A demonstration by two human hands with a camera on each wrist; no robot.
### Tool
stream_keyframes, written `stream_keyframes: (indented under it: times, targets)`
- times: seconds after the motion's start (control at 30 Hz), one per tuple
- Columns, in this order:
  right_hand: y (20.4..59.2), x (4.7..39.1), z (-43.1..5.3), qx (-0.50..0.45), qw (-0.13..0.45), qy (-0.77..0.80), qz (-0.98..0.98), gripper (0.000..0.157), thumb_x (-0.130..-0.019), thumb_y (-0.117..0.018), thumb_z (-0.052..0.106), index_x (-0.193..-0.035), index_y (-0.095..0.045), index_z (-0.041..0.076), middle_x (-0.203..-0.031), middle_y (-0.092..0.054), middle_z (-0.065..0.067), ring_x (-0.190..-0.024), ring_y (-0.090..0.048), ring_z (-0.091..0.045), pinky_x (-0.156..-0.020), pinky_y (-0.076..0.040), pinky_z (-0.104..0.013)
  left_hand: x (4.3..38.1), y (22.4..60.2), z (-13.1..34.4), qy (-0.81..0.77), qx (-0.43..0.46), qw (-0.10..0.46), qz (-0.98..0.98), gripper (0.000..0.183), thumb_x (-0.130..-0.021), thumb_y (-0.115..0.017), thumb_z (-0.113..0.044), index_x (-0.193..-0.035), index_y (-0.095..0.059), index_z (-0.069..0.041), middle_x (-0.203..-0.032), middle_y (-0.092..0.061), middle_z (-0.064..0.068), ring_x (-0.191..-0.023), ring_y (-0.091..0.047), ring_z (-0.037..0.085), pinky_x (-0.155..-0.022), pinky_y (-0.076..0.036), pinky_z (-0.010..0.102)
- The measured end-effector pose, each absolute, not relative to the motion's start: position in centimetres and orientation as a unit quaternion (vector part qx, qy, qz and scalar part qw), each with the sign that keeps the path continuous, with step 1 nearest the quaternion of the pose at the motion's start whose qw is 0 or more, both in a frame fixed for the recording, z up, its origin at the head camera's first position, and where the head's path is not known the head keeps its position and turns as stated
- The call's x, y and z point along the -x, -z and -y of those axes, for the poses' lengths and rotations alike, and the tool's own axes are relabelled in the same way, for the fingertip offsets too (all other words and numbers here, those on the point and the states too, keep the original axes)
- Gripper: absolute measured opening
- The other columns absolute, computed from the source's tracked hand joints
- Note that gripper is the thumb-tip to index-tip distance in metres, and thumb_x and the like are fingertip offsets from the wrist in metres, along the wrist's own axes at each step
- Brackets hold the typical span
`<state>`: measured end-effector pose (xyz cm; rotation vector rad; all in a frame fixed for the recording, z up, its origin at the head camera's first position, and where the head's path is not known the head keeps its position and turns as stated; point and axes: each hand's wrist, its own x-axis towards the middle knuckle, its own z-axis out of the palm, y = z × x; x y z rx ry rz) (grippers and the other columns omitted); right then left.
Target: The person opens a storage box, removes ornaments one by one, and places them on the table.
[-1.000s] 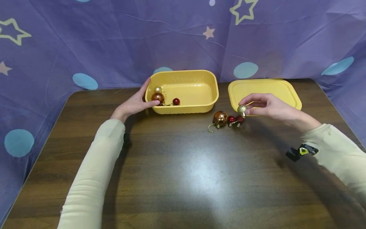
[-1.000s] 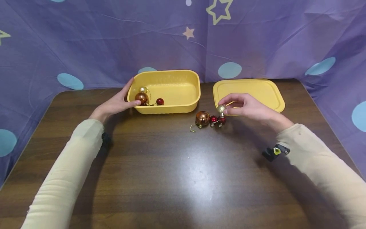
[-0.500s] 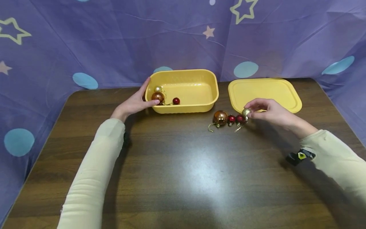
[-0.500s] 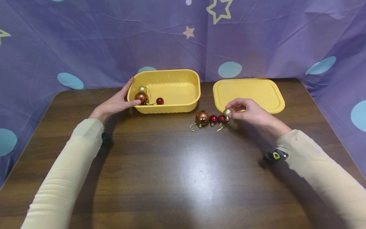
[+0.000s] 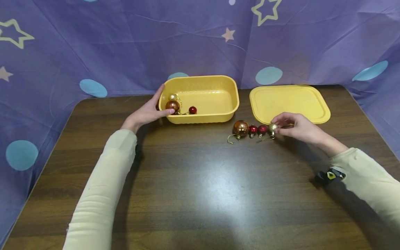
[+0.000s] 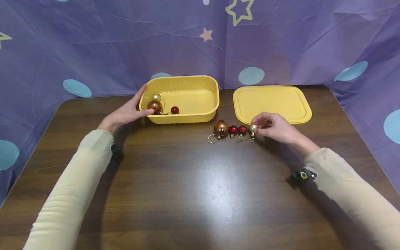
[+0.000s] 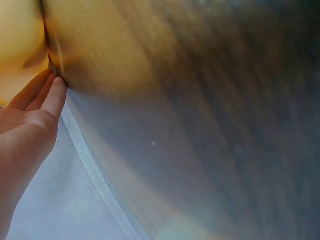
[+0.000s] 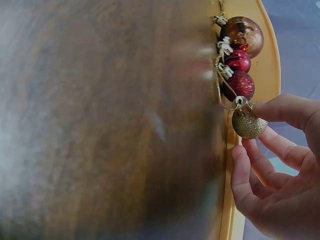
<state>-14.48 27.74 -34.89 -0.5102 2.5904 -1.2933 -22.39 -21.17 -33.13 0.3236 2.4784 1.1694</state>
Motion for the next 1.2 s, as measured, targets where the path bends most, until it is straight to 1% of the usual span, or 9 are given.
stream_keyframes:
  times: [0.17,0.23,0.5,0.67,0.8,1.0,1.2]
  targets:
    - [35.2,14.4,-27.6,0.188,0.091,0.432,-0.877,0.024,-0.084,-0.068,-0.006,-0.107,-0.065,-0.003,-0.095,-0.064,-0.012,-0.081,-0.057,-0.011,-0.067,-0.046,-0.019,22.5,33.0,21.1,-0.422,-0.111,0.196,-0.878,0.103,-0.091,-0.068,-0.027,-0.154,0.013,-0.026,-0.160,0.007,0.012,-0.144,-0.005,0.033,-0.114,-0.005,0.049]
    - [35.4,14.4,-27.6,0.197,0.087,0.427,-0.878,0.024,-0.083,-0.068,-0.007,-0.107,-0.066,-0.002,-0.094,-0.065,-0.011,-0.079,-0.057,-0.011,-0.066,-0.046,-0.020,22.6,33.0,21.1,-0.423,-0.109,0.197,-0.878,0.103,-0.091,-0.068,-0.026,-0.154,0.013,-0.025,-0.160,0.007,0.013,-0.143,-0.005,0.034,-0.114,-0.005,0.050]
    - [35.5,14.6,-27.3,0.204,0.081,0.413,-0.884,0.024,-0.084,-0.067,-0.006,-0.107,-0.066,-0.001,-0.095,-0.065,-0.011,-0.077,-0.057,-0.012,-0.063,-0.046,-0.021,22.4,33.2,21.1,-0.421,-0.116,0.189,-0.880,0.104,-0.090,-0.069,-0.032,-0.153,0.013,-0.033,-0.160,0.006,0.009,-0.144,-0.007,0.031,-0.114,-0.007,0.049]
    - [35.4,14.5,-27.1,0.194,0.076,0.406,-0.890,0.024,-0.085,-0.068,-0.002,-0.108,-0.064,-0.001,-0.093,-0.065,-0.011,-0.076,-0.057,-0.010,-0.060,-0.045,-0.021,22.5,33.3,21.2,-0.424,-0.119,0.187,-0.878,0.104,-0.090,-0.069,-0.032,-0.153,0.013,-0.034,-0.160,0.007,0.009,-0.144,-0.007,0.032,-0.114,-0.006,0.049]
    - [35.4,14.5,-27.1,0.196,0.073,0.406,-0.889,0.026,-0.085,-0.068,-0.002,-0.110,-0.063,-0.002,-0.096,-0.064,-0.013,-0.077,-0.057,-0.010,-0.062,-0.046,-0.021,22.4,33.2,21.2,-0.423,-0.121,0.184,-0.879,0.104,-0.090,-0.069,-0.032,-0.153,0.013,-0.034,-0.160,0.006,0.009,-0.143,-0.008,0.031,-0.114,-0.007,0.048]
    - [35.2,14.7,-27.7,0.187,0.079,0.410,-0.889,0.030,-0.085,-0.069,-0.001,-0.114,-0.061,-0.004,-0.107,-0.063,-0.017,-0.085,-0.058,-0.009,-0.069,-0.047,-0.017,22.2,33.2,21.2,-0.420,-0.123,0.180,-0.881,0.102,-0.090,-0.069,-0.034,-0.153,0.012,-0.035,-0.161,0.004,0.008,-0.143,-0.010,0.031,-0.114,-0.009,0.048]
    - [34.1,15.5,-27.7,0.181,0.068,0.412,-0.890,0.030,-0.086,-0.070,0.001,-0.114,-0.061,-0.004,-0.110,-0.061,-0.018,-0.088,-0.059,-0.007,-0.071,-0.048,-0.016,22.2,33.0,21.2,-0.414,-0.122,0.183,-0.883,0.102,-0.090,-0.068,-0.033,-0.154,0.012,-0.034,-0.161,0.004,0.009,-0.143,-0.011,0.032,-0.114,-0.010,0.049]
